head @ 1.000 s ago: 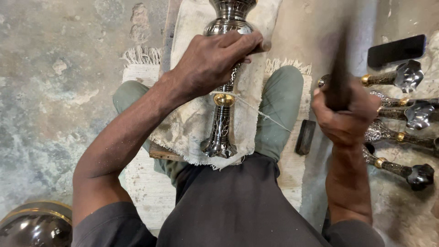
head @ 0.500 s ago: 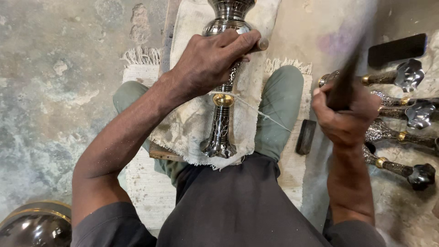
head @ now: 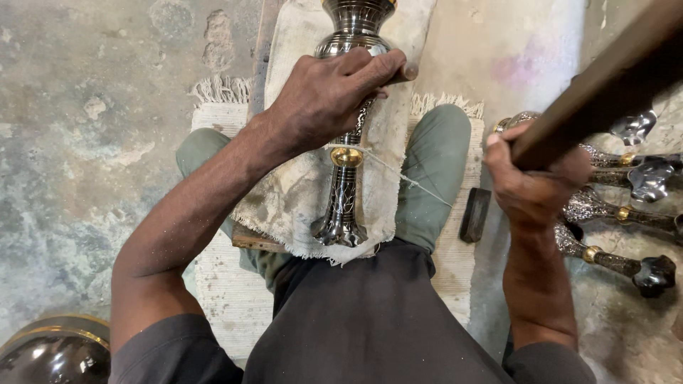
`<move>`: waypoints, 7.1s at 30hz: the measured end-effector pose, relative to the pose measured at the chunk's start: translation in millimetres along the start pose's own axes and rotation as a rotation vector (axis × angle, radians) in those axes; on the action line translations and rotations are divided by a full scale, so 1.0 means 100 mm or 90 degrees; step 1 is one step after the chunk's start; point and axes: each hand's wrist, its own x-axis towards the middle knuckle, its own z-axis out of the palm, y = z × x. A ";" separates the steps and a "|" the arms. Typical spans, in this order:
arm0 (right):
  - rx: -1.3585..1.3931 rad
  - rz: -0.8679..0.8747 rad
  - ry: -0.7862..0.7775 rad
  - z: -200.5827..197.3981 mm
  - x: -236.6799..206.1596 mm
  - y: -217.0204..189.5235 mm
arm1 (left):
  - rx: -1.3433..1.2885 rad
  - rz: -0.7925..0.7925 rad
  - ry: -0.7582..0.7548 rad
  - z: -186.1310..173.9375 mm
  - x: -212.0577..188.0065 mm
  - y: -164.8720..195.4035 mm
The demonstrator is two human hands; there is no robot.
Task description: The person sits on the floor with an engraved metal vase resting on a cloth pad on their lap. They hold a small punch against the vase's surface with one hand and strike it repeatedly with a wooden mallet held in the other hand, working the patterned areas of the vase, with several similar finished vases lying beside them.
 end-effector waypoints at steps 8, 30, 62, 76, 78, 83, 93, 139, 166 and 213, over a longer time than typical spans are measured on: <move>-0.211 -0.022 -0.036 0.02 -0.02 0.10 | -0.024 -0.009 -0.006 0.02 0.00 -0.01; -0.257 0.063 -0.061 0.01 -0.16 0.29 | -0.048 0.015 -0.061 -0.18 0.16 0.02; -0.314 0.088 -0.061 -0.01 -0.24 0.25 | -0.145 -0.021 -0.009 -0.13 0.17 -0.12; -0.121 -0.019 -0.010 -0.08 -0.08 0.08 | -0.093 -0.045 0.061 -0.04 0.02 -0.03; -0.140 -0.044 -0.013 -0.07 -0.03 -0.01 | -0.103 -0.048 0.058 -0.03 0.02 -0.03; -0.200 -0.074 -0.087 -0.07 0.23 -0.26 | -0.126 -0.058 0.086 -0.01 0.00 -0.04; -0.364 -0.120 -0.254 -0.26 0.36 -0.03 | -0.124 -0.046 0.107 -0.02 0.03 -0.02; -0.283 -0.138 -0.128 -0.08 0.16 0.05 | -0.108 -0.020 0.045 -0.19 0.11 -0.05; -0.393 -0.135 -0.102 -0.01 0.05 0.04 | -0.070 0.033 -0.017 -0.22 0.15 -0.16; -0.186 0.159 0.047 0.14 -0.29 -0.07 | -0.054 0.124 -0.132 -0.43 0.60 0.00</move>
